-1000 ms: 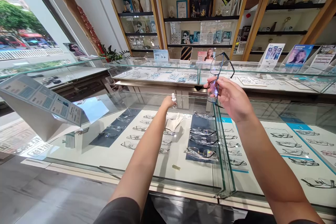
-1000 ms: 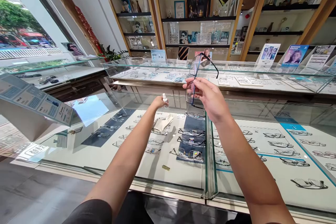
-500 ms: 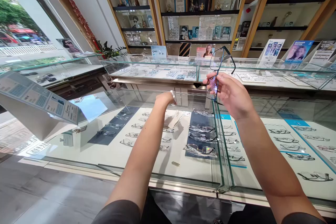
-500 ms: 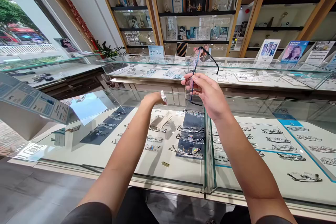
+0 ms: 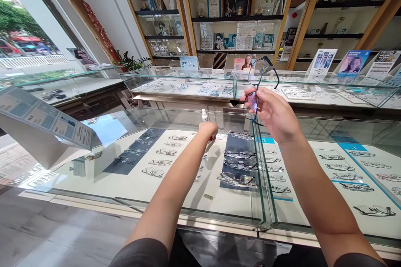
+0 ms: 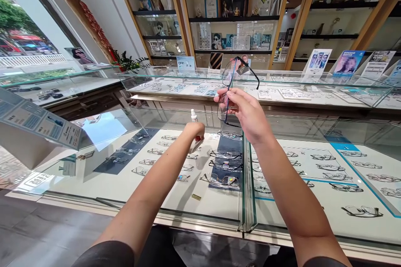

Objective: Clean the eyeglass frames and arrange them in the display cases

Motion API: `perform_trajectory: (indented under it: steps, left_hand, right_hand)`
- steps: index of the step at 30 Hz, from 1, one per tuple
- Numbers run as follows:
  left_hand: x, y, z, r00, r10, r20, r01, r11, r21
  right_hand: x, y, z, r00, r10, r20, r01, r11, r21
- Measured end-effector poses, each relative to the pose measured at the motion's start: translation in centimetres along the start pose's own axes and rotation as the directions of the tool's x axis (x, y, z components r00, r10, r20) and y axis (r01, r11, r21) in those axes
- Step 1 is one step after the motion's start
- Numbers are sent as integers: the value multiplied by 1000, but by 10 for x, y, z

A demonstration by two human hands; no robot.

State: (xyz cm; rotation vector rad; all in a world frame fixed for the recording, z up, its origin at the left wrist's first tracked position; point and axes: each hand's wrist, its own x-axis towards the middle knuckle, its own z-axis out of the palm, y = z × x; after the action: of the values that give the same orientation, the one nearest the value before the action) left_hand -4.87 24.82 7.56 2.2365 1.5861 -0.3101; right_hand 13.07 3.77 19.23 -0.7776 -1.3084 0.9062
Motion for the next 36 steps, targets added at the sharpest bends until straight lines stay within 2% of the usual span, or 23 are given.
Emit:
perform_trajectory:
  steps: [3, 7, 10, 13, 17, 20, 22, 24, 26, 28, 30, 34, 36]
  left_hand:
    - [-8, -4, -9, 994, -87, 71, 89, 996, -26]
    - [-26, -15, -27, 997, -42, 62, 52, 984, -172]
    - [-40, -25, -44, 1000, 18, 1, -16, 948, -317]
    - [-55, -29, -58, 987, 72, -142, -133, 866, -483]
    - [-75, -25, -71, 922, 93, -376, -340, 659, -671]
    - [-88, -17, -76, 870, 70, -488, -456, 490, -743]
    - [-97, -8, -78, 838, 52, -543, -534, 284, -797]
    - [-107, 5, -78, 817, 29, -576, -577, 30, -817]
    - [-119, 20, -76, 803, 23, -595, -586, -146, -797]
    - [-131, 36, -70, 780, 41, -624, -601, -227, -766]
    - [-142, 49, -64, 747, 73, -661, -624, -264, -735]
    - [-159, 61, -57, 677, 99, -729, -680, -296, -671]
    - [-164, 62, -56, 663, 103, -742, -695, -284, -660]
  right_hand:
    - [0, -1, -1, 1000, -8, -8, 8, 1000, -8]
    - [0, -2, -2, 1000, -22, -12, 21, 1000, -7]
    - [0, -3, -3, 1000, -27, -6, 27, 1000, 1]
    - [-1, -3, -3, 1000, -18, -8, 18, 1000, 23]
    - [-1, -2, -2, 1000, 7, -8, -6, 999, 35]
    - [-1, 0, -2, 1000, 25, 6, -25, 999, 44]
    - [0, 1, -2, 999, 36, 17, -36, 998, 47]
    - [0, 3, -2, 999, 39, 25, -40, 998, 43]
    - [1, 6, -3, 999, 45, 31, -46, 999, 29]
    - [3, 8, -4, 998, 58, 39, -58, 998, 3]
    - [5, 11, -5, 996, 69, 50, -68, 997, -27]
    - [7, 14, -5, 995, 75, 66, -73, 996, -42]
    - [7, 15, -4, 995, 80, 67, -77, 996, -42]
